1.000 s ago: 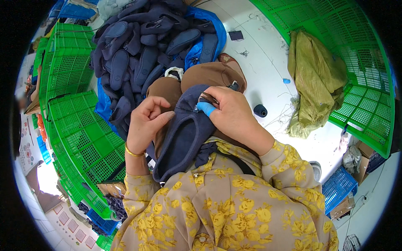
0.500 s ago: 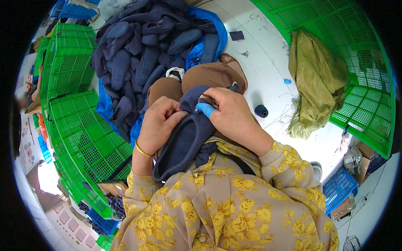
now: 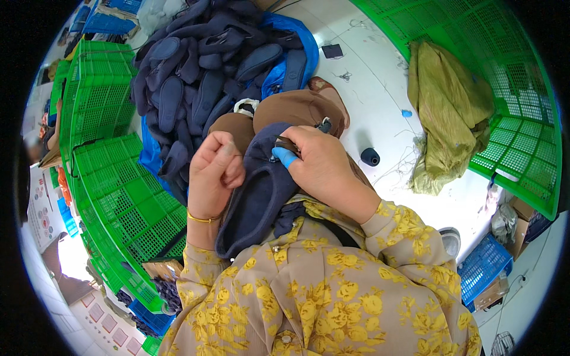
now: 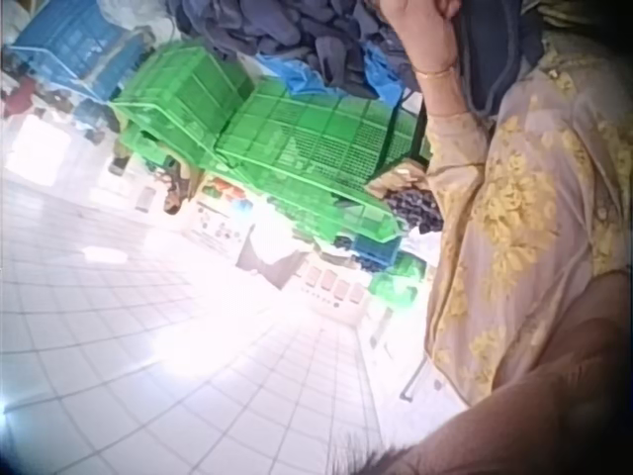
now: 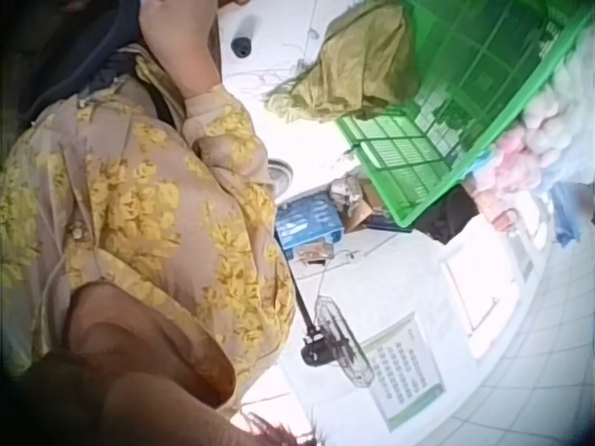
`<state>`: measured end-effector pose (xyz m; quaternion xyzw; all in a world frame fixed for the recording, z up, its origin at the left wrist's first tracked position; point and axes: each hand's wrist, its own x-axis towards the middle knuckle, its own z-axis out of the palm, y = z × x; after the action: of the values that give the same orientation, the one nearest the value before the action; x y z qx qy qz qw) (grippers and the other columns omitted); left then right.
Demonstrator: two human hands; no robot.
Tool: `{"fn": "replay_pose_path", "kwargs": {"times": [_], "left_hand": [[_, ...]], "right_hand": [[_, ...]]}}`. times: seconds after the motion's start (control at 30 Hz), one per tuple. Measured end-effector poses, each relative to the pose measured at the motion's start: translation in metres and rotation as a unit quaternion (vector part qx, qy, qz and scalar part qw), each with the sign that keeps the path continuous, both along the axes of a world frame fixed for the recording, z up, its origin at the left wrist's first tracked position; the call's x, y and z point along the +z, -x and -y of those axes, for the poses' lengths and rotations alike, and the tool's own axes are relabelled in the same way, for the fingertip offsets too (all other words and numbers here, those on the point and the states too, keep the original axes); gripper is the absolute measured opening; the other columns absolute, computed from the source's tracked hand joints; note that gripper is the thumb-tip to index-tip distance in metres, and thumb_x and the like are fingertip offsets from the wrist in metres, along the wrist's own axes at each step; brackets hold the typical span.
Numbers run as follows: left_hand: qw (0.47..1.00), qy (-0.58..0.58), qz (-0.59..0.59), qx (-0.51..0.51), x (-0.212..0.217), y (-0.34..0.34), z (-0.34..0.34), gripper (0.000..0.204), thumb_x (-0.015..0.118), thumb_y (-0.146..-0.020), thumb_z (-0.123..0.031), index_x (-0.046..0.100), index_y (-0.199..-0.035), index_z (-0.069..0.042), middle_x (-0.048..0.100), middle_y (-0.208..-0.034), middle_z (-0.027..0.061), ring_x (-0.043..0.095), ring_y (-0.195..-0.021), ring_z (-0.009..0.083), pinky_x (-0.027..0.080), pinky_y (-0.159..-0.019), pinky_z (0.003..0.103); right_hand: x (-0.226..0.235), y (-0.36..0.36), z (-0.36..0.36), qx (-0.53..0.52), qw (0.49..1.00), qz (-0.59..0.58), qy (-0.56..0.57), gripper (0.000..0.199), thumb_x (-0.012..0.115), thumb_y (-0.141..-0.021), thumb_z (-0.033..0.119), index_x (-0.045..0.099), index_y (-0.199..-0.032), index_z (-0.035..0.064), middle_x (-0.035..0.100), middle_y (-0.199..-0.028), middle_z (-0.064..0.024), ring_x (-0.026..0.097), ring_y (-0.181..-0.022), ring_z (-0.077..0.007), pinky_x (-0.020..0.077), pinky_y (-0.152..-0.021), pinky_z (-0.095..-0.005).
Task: The person sits on the floor and uses a small blue tool to trim loose threads and fabric from the edges of dark blue slip-on shoes. They handle the shoes one at a time, rotating them to access different areas, and continue the trimming process throughout the clip.
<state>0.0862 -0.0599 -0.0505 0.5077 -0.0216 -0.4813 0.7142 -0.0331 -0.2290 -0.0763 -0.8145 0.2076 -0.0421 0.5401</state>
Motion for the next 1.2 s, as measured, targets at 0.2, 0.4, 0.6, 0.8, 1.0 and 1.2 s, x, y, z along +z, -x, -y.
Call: {"fn": "replay_pose_path", "kwargs": {"times": [0.2,0.4,0.6,0.8,1.0,1.2], "left_hand": [[1.0,0.012,-0.002,0.023,-0.003,0.005,-0.009,0.014,0.06,-0.097,-0.008,0.055,-0.11,-0.005,0.04,-0.067,-0.0075,0.032,-0.054,0.0014,0.026,-0.048,0.019],[0.944,-0.188,0.246,-0.113,0.009,0.001,-0.002,0.031,0.072,-0.087,-0.004,0.065,-0.118,-0.004,0.046,-0.069,-0.0096,0.039,-0.061,-0.0013,0.029,-0.055,0.017],[0.948,-0.121,0.274,-0.107,-0.011,-0.003,-0.008,0.015,0.066,-0.09,0.001,0.07,-0.104,-0.001,0.059,-0.094,-0.0012,0.053,-0.074,0.0037,0.042,-0.064,0.018],[0.972,-0.035,0.221,-0.071,-0.022,0.0,-0.015,0.016,0.059,-0.093,0.005,0.067,-0.106,0.003,0.063,-0.111,0.0058,0.063,-0.087,0.0109,0.053,-0.078,0.024],[0.968,-0.031,0.242,-0.055,-0.023,0.007,-0.011,0.016,0.058,-0.092,0.007,0.067,-0.105,0.002,0.063,-0.114,0.0062,0.063,-0.092,0.0127,0.053,-0.08,0.025],[0.901,-0.086,0.424,-0.039,-0.027,0.007,-0.008,0.011,0.06,-0.091,0.004,0.067,-0.099,0.0,0.062,-0.103,0.0034,0.061,-0.084,0.0092,0.05,-0.074,0.022]], "right_hand": [[-0.002,0.003,0.0,0.014,1.0,0.023,-0.011,0.017,0.071,-0.085,0.008,0.064,-0.101,0.0033,0.062,-0.085,-0.007,0.055,-0.069,-0.016,0.0451,-0.063,-0.028],[0.006,0.021,0.026,0.06,0.978,-0.005,-0.2,0.038,0.073,-0.084,0.007,0.056,-0.118,0.0114,0.047,-0.084,0.0048,0.034,-0.066,-0.0059,0.0344,-0.061,-0.0214],[0.022,0.036,0.025,0.167,0.981,-0.09,-0.033,0.019,0.07,-0.087,0.017,0.06,-0.095,0.0043,0.065,-0.075,-0.0137,0.062,-0.066,-0.0329,0.0466,-0.062,-0.0397],[0.015,0.045,0.028,0.186,0.943,-0.101,-0.255,0.023,0.067,-0.093,0.022,0.067,-0.081,0.0019,0.058,-0.064,-0.0064,0.049,-0.054,-0.0129,0.0395,-0.054,-0.0314],[0.009,0.027,0.006,-0.012,0.976,0.125,-0.18,0.015,0.07,-0.086,0.017,0.072,-0.094,0.0039,0.065,-0.082,-0.0021,0.052,-0.064,-0.0087,0.0394,-0.057,-0.0259],[0.011,0.049,-0.002,0.102,0.943,0.147,0.28,0.028,0.065,-0.062,0.002,0.06,-0.089,0.0078,0.052,-0.075,-0.0086,0.055,-0.067,-0.0311,0.0411,-0.057,-0.0393]]}}
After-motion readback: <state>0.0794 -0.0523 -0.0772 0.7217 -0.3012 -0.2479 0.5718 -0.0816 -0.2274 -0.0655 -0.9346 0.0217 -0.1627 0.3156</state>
